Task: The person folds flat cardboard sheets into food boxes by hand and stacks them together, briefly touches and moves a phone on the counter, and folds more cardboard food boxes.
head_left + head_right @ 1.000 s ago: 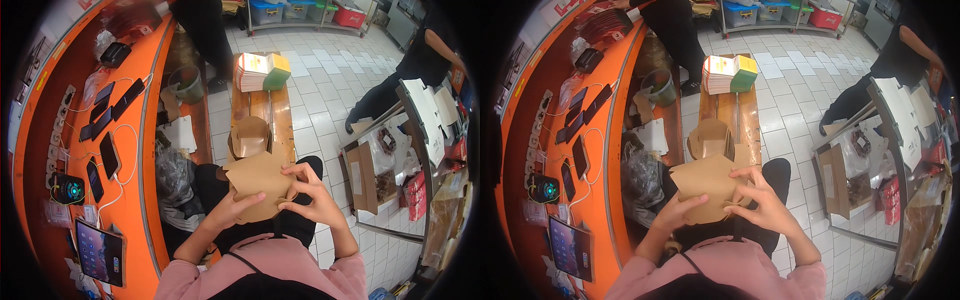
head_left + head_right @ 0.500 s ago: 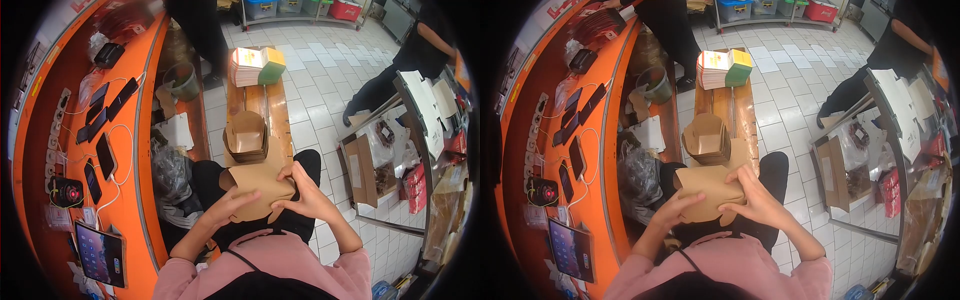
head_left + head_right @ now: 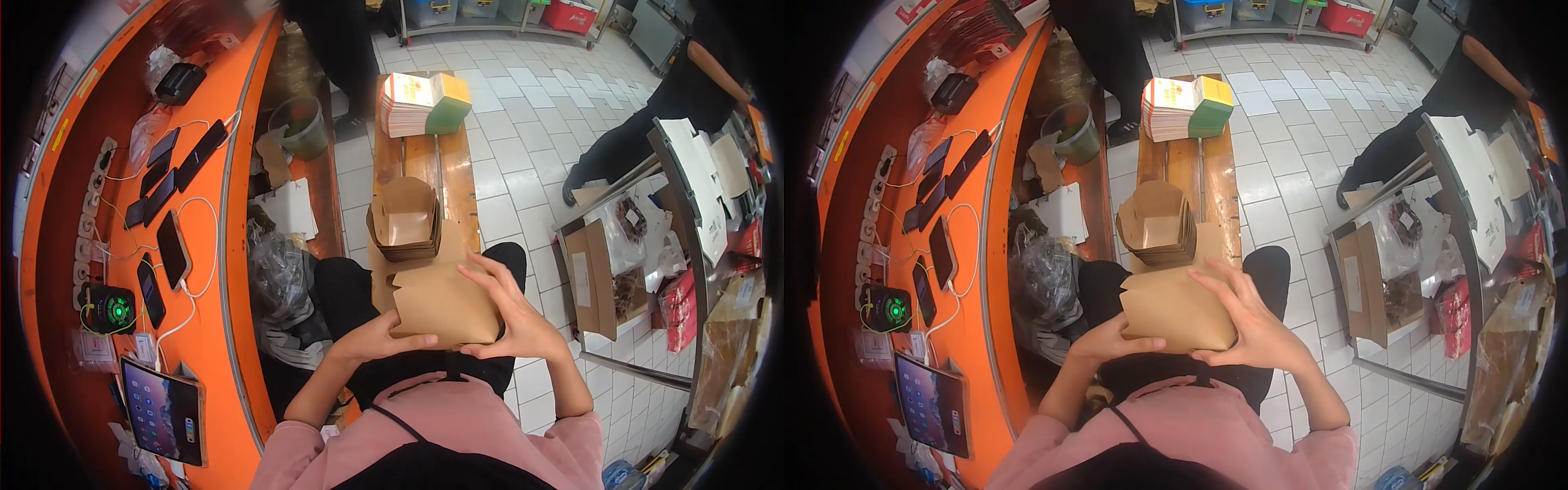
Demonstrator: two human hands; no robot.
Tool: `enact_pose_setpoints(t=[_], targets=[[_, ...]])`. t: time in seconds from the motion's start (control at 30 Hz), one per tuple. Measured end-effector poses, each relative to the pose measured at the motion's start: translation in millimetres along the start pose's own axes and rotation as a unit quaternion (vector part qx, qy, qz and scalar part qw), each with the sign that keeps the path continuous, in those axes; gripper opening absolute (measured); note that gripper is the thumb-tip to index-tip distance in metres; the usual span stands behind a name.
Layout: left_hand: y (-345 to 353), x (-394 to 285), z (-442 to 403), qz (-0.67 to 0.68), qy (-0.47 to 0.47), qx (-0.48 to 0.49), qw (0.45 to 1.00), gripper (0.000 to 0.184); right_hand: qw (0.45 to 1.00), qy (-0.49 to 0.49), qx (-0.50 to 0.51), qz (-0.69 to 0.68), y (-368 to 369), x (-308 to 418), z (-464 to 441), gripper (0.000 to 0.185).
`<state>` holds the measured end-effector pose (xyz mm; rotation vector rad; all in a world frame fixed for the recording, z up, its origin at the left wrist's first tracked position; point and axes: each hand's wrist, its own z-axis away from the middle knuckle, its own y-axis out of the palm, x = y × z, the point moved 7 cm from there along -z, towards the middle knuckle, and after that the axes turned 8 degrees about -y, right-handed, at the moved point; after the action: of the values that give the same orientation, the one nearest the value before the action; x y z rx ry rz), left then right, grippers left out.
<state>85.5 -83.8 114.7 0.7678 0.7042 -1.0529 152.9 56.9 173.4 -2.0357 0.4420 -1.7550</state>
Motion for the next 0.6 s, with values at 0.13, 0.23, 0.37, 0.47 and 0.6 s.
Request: enact_pose_setpoints(t=[0.13,0.23,0.37,0.47,0.6], targets=[[-9.1,-4.2,-3.7,0.112,0.102,-0.076,0.985,0.057,0.993,-0.005,-0.056,0.103,-3.7,11.9,7.3,0.093],[-7.9,-12.3,-3.1,0.104,0.153,-0.072,0.980,0.052,0.983,0.039,-0.040,0.175,0.2,14.3,7.5,0.087],[-3.5,-22.1,-0.6,0.013,0.126,-0.076,0.989,0.047,0.978,0.026,-0.060,0.196,-3.4,24.2,-5.6,0.062],[-2.2,-26.3,3.2,0.011,0.156,-0.082,0.984,0.039,0.974,-0.048,-0.063,0.211,0.7,29.8,-12.9,0.054],[-5.4,-22.7,5.3,-0.050,0.152,-0.111,0.981,0.028,0.994,-0.037,-0.084,0.061,16.4,15.1,-11.1,0.042]])
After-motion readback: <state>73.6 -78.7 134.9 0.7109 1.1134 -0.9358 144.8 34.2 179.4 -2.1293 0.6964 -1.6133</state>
